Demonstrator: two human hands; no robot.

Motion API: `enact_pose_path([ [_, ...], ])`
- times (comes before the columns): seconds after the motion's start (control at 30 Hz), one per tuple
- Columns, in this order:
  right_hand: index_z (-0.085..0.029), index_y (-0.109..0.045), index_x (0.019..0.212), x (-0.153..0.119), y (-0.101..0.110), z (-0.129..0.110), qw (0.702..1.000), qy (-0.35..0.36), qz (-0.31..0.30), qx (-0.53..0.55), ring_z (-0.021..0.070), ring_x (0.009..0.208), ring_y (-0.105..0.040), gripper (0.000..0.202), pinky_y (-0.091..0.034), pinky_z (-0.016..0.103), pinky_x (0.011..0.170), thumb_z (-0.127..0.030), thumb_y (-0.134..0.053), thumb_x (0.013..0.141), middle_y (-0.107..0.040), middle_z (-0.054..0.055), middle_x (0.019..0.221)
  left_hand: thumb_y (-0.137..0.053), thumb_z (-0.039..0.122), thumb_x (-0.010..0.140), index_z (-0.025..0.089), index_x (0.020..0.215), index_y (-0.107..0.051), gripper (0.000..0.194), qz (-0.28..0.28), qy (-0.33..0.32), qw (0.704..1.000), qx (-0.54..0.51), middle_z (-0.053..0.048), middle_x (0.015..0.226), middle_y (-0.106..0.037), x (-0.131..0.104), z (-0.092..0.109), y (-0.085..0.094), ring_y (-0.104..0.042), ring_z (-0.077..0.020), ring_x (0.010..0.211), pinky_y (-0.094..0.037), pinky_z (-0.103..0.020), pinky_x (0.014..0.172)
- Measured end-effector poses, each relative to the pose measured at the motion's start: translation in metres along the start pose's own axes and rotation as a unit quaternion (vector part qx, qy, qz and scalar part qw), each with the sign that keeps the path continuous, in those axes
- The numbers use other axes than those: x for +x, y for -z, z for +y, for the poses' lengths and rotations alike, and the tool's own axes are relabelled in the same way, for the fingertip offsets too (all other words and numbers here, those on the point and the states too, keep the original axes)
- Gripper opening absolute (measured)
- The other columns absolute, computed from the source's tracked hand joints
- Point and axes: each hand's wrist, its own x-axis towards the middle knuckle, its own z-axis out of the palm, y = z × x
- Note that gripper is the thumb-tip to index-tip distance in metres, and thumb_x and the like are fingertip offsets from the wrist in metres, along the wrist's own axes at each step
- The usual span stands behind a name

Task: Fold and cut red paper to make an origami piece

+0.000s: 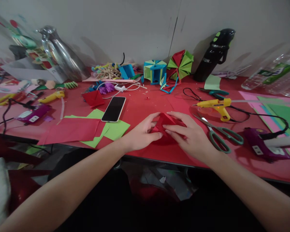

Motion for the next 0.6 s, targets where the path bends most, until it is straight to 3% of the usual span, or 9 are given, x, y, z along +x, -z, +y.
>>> enact_pose_path([
  [0.2, -0.028, -0.072, 0.112, 0.001, 0.001, 0.0, 1.0, 0.018, 0.005, -0.009, 0.028, 0.126, -0.055, 0.025, -0.05, 0.052, 0.102, -0.019, -0.056, 0.095, -0.057, 0.009, 0.138, -0.06, 0.013, 0.086, 0.017, 0.146, -0.038, 0.064, -0.033, -0.024, 0.999, -0.034, -0.016, 0.143, -0.054, 0.002, -0.003, -0.002, -0.058, -0.0252, 0.125, -0.042, -0.042, 0.108],
  [0.4, -0.023, -0.073, 0.108, 0.002, 0.003, 0.0, 0.998, 0.042, -0.013, -0.046, 0.0281, 0.127, -0.054, 0.022, -0.049, 0.051, 0.103, -0.017, -0.057, 0.095, -0.058, 0.013, 0.137, -0.064, 0.018, 0.083, 0.017, 0.141, -0.048, 0.06, 0.05, 0.023, 0.998, -0.043, -0.013, 0.153, -0.046, 0.005, -0.006, 0.002, -0.043, -0.0276, 0.141, -0.035, -0.043, 0.116],
  [0.6, -0.022, -0.075, 0.104, 0.002, 0.003, -0.002, 0.997, 0.047, -0.019, -0.055, 0.0285, 0.127, -0.053, 0.021, -0.049, 0.051, 0.103, -0.017, -0.057, 0.095, -0.058, 0.013, 0.137, -0.056, 0.033, 0.093, 0.019, 0.138, -0.053, 0.047, 0.069, 0.005, 0.997, -0.018, -0.008, 0.151, -0.049, 0.006, -0.014, 0.004, -0.043, -0.0255, 0.141, -0.033, -0.042, 0.119],
])
